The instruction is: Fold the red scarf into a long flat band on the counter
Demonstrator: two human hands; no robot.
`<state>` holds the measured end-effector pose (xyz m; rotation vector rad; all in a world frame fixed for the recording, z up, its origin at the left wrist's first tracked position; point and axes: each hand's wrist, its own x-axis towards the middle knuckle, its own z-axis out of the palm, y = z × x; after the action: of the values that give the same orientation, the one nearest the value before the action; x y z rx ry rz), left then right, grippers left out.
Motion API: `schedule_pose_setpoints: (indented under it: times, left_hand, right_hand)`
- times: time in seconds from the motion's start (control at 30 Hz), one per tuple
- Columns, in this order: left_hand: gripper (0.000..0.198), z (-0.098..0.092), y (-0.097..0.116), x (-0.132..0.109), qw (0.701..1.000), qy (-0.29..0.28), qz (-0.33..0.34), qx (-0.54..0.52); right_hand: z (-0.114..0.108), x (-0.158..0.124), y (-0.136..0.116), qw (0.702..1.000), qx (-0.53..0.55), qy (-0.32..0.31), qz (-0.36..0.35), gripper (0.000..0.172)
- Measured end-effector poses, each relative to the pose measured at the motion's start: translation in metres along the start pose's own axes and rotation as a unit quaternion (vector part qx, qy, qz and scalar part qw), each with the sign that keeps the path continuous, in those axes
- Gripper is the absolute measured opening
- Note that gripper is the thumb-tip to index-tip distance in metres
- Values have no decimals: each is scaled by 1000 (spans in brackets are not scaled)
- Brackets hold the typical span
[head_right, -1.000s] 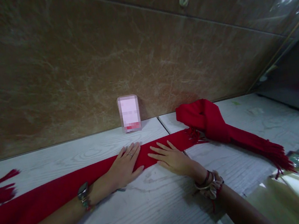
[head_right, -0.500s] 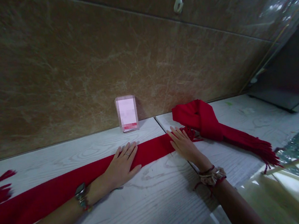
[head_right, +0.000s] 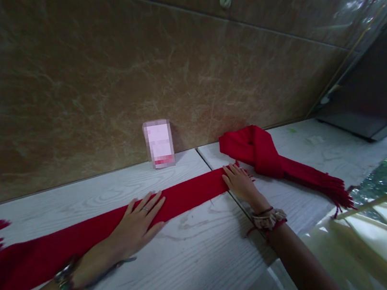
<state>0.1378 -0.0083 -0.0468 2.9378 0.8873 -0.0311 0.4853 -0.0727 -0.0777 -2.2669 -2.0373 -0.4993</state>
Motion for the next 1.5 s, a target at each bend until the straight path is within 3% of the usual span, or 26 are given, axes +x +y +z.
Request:
schedule_pose_setpoints:
  times: [0.13, 0.23, 0.3, 0.37, 0.5, 0.6, 0.67, 0.73, 0.83, 0.93, 1.07, 1.2, 1.3, 1.4, 1.5]
  left_hand:
    - [58, 8, -13, -18, 999, 49, 17, 13]
    - [58, 10, -16, -22, 997, 64, 24, 24]
    - [58, 10, -15, -21, 997, 70, 26, 32]
    - [58, 9, -14, -20, 996, 74, 26, 35]
    - [60, 7, -13, -20, 997, 64, 21, 34]
    - [61, 7, -13, -21, 997, 63, 21, 33]
    - [61, 8, -13, -20, 997, 69, 21, 34]
    - [61, 9, -13, -20, 996, 74, 20, 39]
    - [61, 8, -13, -20, 996, 67, 18, 47]
    - [62, 7, -12, -20, 997, 53, 17, 48]
    - [60, 8, -13, -21, 997, 60, 18, 49]
    - [60, 11, -15, -21, 996, 77, 25, 33]
    - [62, 11, -15, -21, 996, 84, 27, 25]
    - [62, 10, -13, -20, 996, 75, 25, 31]
    - [61, 10, -13, -20, 996, 74, 22, 37]
  right_hand:
    - [-17, 1, -14, 996, 21, 55, 67, 42]
    - [-29, 6, -25, 988, 92, 121, 17, 41]
    - [-30, 9, -30, 984, 135, 108, -42, 40]
    - [-25, 11, -30, 987, 135, 74, -50, 38]
    - [-14, 9, -13, 992, 81, 69, 61, 34]
    - [-18, 8, -3, 989, 71, 86, 101, 37]
    - [-24, 10, -7, 988, 83, 100, 80, 39]
    - [-26, 13, -18, 988, 116, 97, 9, 40]
    - [-18, 17, -29, 983, 155, 44, -87, 40]
    - [-4, 15, -19, 989, 141, 7, -47, 40]
    - [-1, 9, 3, 992, 115, 14, 52, 43]
    - [-12, 5, -3, 991, 131, 38, -11, 47]
    - [-12, 0, -10, 987, 136, 7, -86, 46]
    - [-5, -7, -1, 992, 103, -31, -66, 44]
    - [-2, -10, 15, 995, 93, -16, -31, 42]
